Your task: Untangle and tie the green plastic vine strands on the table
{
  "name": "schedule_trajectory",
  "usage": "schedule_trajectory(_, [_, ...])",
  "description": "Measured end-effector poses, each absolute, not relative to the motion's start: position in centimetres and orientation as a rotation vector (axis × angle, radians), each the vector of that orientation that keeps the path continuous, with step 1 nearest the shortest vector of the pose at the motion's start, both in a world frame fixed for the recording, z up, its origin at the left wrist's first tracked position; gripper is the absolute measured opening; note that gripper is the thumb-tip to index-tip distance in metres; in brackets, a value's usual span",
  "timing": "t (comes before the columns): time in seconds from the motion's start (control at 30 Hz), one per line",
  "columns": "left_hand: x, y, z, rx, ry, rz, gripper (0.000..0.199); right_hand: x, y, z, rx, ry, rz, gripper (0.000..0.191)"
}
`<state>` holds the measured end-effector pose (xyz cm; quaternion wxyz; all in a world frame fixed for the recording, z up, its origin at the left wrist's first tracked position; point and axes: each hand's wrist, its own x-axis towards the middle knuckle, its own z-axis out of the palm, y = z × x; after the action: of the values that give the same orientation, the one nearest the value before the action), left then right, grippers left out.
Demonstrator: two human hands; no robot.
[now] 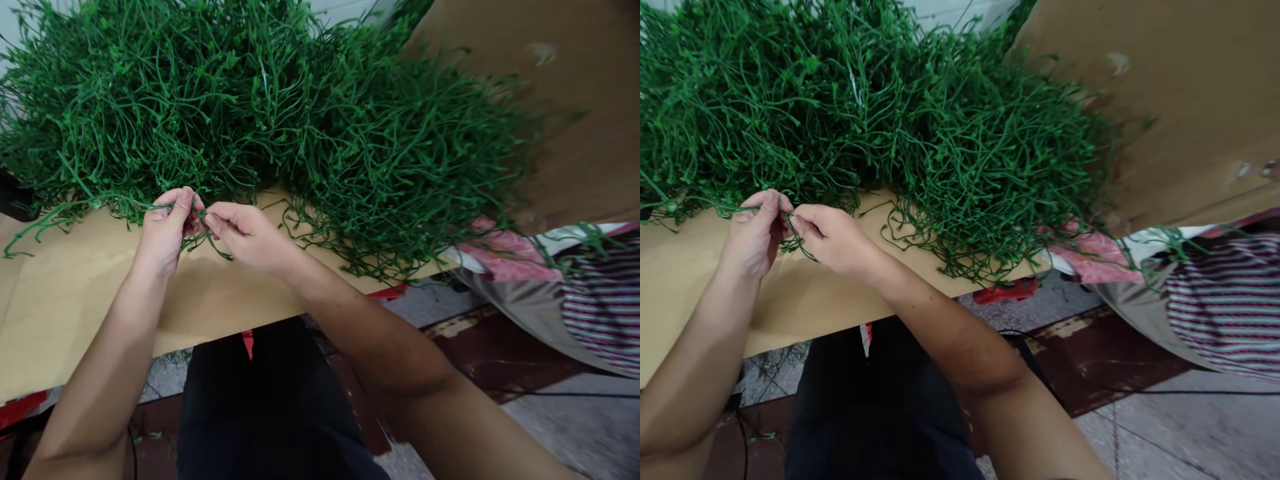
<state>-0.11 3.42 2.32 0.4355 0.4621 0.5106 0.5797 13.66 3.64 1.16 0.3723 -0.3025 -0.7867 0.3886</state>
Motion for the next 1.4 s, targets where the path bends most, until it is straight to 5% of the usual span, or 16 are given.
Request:
schedule_trajectory(0.13, [-0.2,3.6,2.2,1.116,1.281,1.487,0.029,13.8,3.0,1.2,-0.928,-1.934,0.577,0.011])
schedule_trajectory(0.3, [0.1,3.5,2.0,1.213,1.331,1.508,0.027,13.6,1.9,1.3,-0.974,-2.028,0.213,0.024])
schedule_trajectory(1.4, [0.1,2.8,2.4,0.952,1.188,1.364,0.023,13.2,2.9,-0.2,-0.884,-2.09,0.187,0.012])
